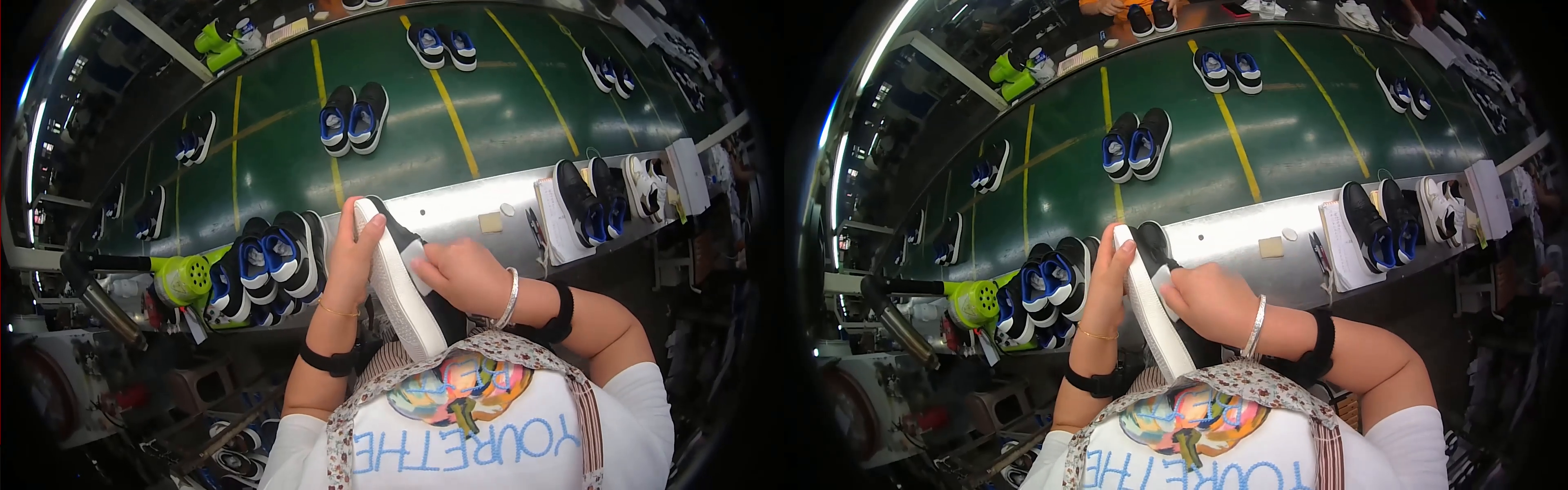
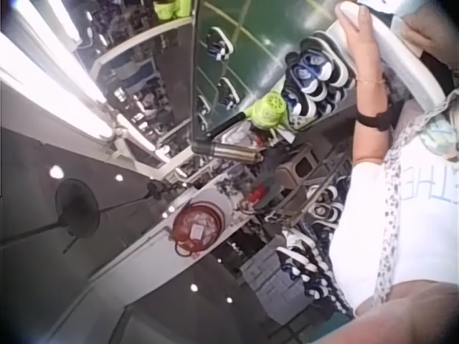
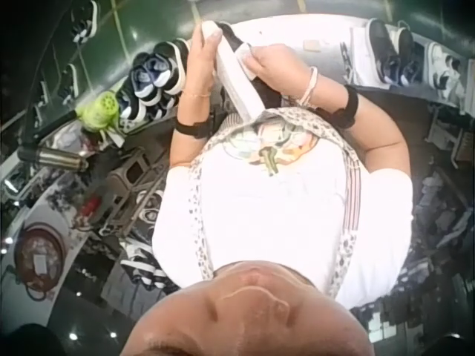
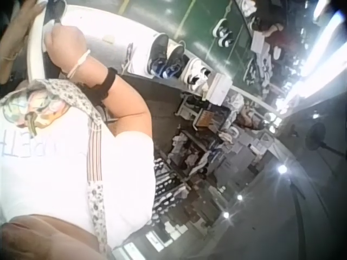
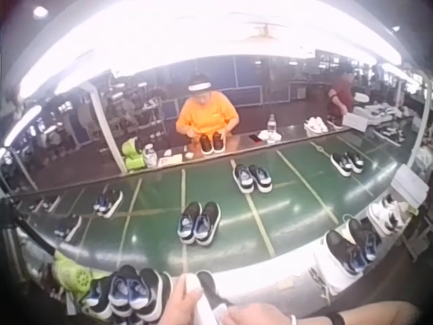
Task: Inspecting manufactured shoes on a production line and placing them on a rack.
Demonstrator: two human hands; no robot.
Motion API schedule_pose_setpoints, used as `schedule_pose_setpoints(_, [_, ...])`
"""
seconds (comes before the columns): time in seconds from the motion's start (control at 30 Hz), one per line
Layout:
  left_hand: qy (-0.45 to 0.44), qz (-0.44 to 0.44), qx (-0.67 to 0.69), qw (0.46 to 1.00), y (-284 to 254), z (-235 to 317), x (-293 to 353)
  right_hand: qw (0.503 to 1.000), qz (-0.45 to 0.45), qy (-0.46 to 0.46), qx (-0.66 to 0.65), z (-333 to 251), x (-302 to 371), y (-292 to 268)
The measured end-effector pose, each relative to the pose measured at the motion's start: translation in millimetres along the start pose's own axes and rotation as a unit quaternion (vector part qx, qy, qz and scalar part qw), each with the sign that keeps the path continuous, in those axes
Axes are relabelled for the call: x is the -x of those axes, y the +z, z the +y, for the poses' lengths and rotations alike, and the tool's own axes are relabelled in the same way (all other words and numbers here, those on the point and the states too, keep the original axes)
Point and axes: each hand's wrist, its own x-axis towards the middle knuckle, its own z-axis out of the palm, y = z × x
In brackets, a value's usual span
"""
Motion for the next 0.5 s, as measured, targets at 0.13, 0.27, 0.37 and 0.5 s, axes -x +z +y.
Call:
schedule_pose_setpoints(0.13, [0.033, 0.005, 0.028, 0.999, -2, 1, 2, 0.987, 0.158, -0.016, 0.010, -5, -17, 6])
schedule_pose_setpoints(0.27, [0.020, 0.008, 0.021, 1.000, -8, 1, 4, 0.999, 0.022, -0.034, 0.017, -4, 8, 10])
schedule_pose_setpoints(0.37, [0.047, -0.005, -0.009, 0.999, 1, 2, 5, 0.990, 0.141, -0.021, 0.007, -3, -17, 2])
schedule_pose_setpoints(0.5, [0.029, 0.016, 0.024, 0.999, -7, 4, 4, 0.999, 0.014, -0.050, 0.002, -8, 16, 9])
